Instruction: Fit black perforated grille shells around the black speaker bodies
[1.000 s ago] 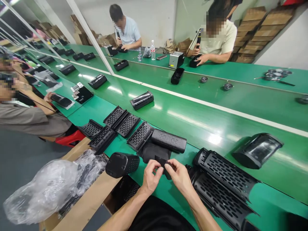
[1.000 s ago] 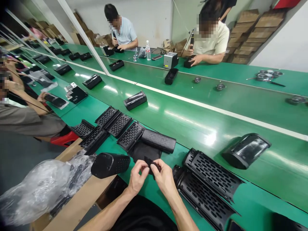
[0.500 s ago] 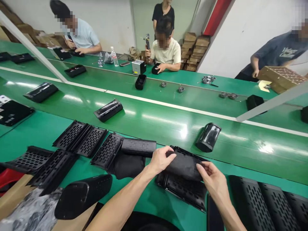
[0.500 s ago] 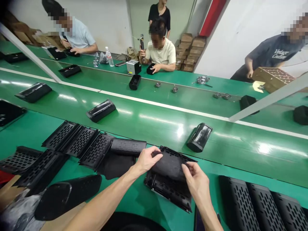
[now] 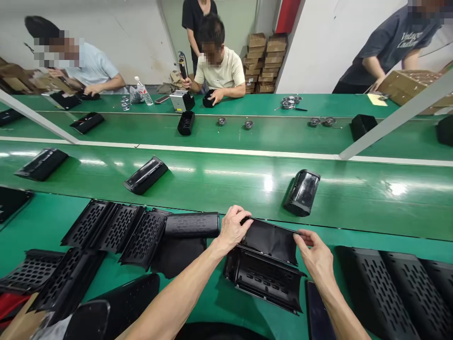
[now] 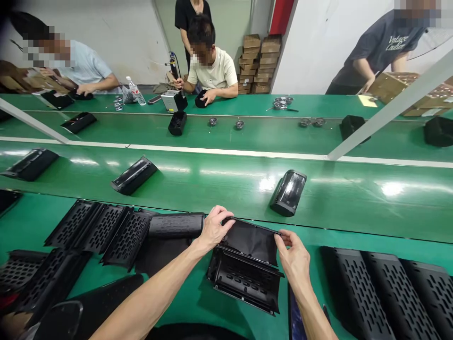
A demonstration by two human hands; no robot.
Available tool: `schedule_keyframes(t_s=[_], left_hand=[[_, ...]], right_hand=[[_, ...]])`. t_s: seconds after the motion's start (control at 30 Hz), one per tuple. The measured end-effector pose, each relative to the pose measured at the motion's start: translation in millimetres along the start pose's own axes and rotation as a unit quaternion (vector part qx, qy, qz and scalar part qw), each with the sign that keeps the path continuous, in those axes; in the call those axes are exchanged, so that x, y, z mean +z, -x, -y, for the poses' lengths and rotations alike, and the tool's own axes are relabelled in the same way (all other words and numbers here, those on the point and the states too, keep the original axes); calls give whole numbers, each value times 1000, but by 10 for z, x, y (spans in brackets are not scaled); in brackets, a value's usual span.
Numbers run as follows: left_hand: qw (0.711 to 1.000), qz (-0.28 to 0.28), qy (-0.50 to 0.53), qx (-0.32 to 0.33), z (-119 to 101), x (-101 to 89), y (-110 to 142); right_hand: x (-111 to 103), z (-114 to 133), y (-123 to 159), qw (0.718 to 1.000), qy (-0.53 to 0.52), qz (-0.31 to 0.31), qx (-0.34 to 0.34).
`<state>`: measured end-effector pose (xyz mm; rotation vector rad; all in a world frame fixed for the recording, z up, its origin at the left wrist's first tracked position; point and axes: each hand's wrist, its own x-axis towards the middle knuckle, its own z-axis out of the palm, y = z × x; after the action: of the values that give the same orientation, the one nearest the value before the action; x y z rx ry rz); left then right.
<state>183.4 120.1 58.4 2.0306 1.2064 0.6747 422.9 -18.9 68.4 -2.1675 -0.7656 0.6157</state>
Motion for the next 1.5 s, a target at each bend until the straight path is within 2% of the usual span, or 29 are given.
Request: schedule_keyframes(t_s=[0.07, 0.17, 0.3, 0.37, 0.47, 0.63, 0.77, 0.97, 1.1, 1.3, 1.5], left_hand=[[1000, -10, 15, 7, -36, -44, -19], [994, 8, 106, -1, -149, -192, -54], [954, 99, 265, -103, -354, -482, -31], [931, 126, 315, -135, -431, -617, 37], [918, 116, 353, -139, -477, -785, 189], [912, 90, 372, -147, -438, -964, 457], [910, 73, 382, -146, -392, -1020, 619], [886, 90, 427, -159, -375, -1062, 763], [891, 72, 421, -155, -365, -1080, 818], [869, 82, 468, -141, -276, -1065, 870], [866, 74, 475, -135, -235, -1031, 895]], right_hand=[[-30, 51, 2, 1000, -16, -5, -3], [-126, 172, 17, 998, -62, 13, -24], [-262, 413, 89, 990, -126, 56, -42], [-306, 531, 168, 984, -158, 74, -36], [-337, 633, 332, 972, -205, 115, -16], [-305, 614, 601, 964, -216, 150, 22], [-262, 614, 738, 964, -219, 148, 32], [-246, 614, 854, 959, -242, 145, 24], [-238, 588, 899, 957, -252, 144, 20], [-260, 565, 930, 949, -271, 160, 30], [-283, 543, 921, 948, -277, 157, 31]])
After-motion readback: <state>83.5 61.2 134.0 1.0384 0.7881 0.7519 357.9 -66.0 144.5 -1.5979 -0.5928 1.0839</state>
